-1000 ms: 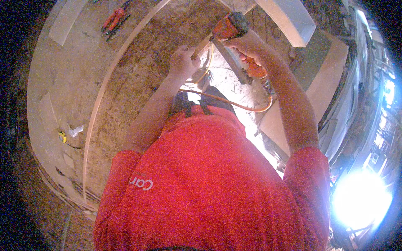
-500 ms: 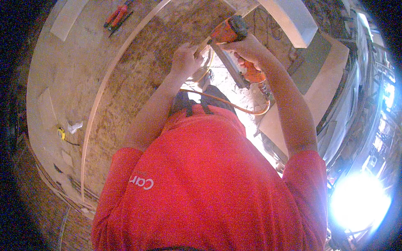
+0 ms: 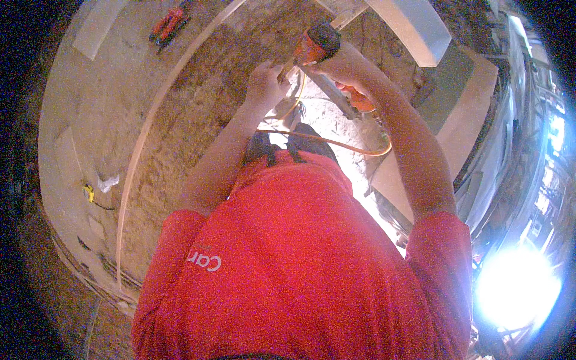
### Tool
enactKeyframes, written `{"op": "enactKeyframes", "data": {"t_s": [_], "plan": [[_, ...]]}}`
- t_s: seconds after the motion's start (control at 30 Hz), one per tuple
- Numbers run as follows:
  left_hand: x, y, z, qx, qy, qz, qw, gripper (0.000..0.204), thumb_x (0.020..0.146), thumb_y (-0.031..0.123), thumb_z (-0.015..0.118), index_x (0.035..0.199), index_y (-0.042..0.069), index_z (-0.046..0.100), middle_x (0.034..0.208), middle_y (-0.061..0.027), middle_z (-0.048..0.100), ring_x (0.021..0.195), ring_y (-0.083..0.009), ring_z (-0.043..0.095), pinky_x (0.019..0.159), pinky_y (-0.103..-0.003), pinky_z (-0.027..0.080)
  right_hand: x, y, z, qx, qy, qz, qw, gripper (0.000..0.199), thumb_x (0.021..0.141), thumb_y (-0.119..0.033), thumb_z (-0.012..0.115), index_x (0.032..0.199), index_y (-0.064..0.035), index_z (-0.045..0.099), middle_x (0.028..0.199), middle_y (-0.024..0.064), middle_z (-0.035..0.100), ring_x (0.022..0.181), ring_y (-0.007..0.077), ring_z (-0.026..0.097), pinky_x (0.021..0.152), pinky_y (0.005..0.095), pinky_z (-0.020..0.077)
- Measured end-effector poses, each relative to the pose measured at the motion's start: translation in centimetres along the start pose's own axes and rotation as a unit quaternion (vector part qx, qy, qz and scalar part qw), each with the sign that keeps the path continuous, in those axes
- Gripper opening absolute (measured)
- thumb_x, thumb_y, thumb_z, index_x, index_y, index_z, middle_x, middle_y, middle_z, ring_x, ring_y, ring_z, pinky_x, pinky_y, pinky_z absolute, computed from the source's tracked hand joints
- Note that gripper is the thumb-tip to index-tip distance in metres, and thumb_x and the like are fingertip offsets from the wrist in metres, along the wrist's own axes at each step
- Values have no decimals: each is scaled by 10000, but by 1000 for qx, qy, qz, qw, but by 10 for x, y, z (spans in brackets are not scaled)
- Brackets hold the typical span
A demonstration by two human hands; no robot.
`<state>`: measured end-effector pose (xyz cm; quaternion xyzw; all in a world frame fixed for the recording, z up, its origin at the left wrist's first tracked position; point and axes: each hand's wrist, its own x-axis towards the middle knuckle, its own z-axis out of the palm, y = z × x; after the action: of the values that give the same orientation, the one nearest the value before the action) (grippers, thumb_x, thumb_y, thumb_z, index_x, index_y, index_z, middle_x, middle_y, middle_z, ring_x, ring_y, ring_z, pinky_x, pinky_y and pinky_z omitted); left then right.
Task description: The person positions a thin wooden strip along a curved wooden frame and secures it using a pneumatic nail gun. The person repeatedly aligns the strip and drives nails along its length to attach it to the frame.
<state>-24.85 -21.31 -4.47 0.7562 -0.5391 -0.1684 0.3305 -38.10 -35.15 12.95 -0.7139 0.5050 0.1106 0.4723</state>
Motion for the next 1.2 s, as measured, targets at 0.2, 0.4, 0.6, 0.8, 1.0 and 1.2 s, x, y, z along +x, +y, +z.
{"op": "enactKeyframes", "data": {"t_s": [0.2,0.4,0.6,0.8,1.0,1.2], "plan": [[-14,6,-18,-5,44,6,999,297,770,247,769,952,16,726,944,-211,660,929,-397,679,824,-497,563,-27,21,-5,113,7,-5,994,311,843,-247,861,1012,-62,677,614,-33,526,492,93,492,465,287,408],[-61,5,-58,-20,-44,-93,995,274,737,236,773,898,19,728,921,-219,659,936,-406,667,826,-510,547,-62,96,-3,105,196,-3,975,302,838,-240,875,920,-51,655,641,-15,580,515,96,527,486,292,414],[-68,-12,-42,18,-16,-88,996,336,771,301,777,1006,61,778,1002,-197,736,935,-380,708,829,-477,559,-104,126,4,218,243,32,945,256,861,-197,853,801,-79,634,613,-18,566,498,96,513,469,287,392],[-60,-9,-53,23,-65,-109,992,245,728,237,765,903,67,789,842,-196,695,830,-368,697,780,-463,560,-116,173,3,262,233,40,936,242,857,-202,845,855,-71,642,643,-16,586,509,89,524,468,286,408],[-58,-3,-67,44,-49,-73,995,282,740,230,754,969,70,792,820,-177,696,786,-347,703,722,-441,560,-126,219,0,222,242,7,945,249,862,-209,842,865,-61,642,662,-13,590,531,86,532,476,282,405],[-66,-9,-60,81,-1,3,997,175,768,192,731,879,58,741,746,-149,619,710,-331,647,629,-447,514,-139,256,4,180,239,-2,954,320,862,-222,846,1022,-25,652,733,-16,599,540,85,524,490,267,414]]}}
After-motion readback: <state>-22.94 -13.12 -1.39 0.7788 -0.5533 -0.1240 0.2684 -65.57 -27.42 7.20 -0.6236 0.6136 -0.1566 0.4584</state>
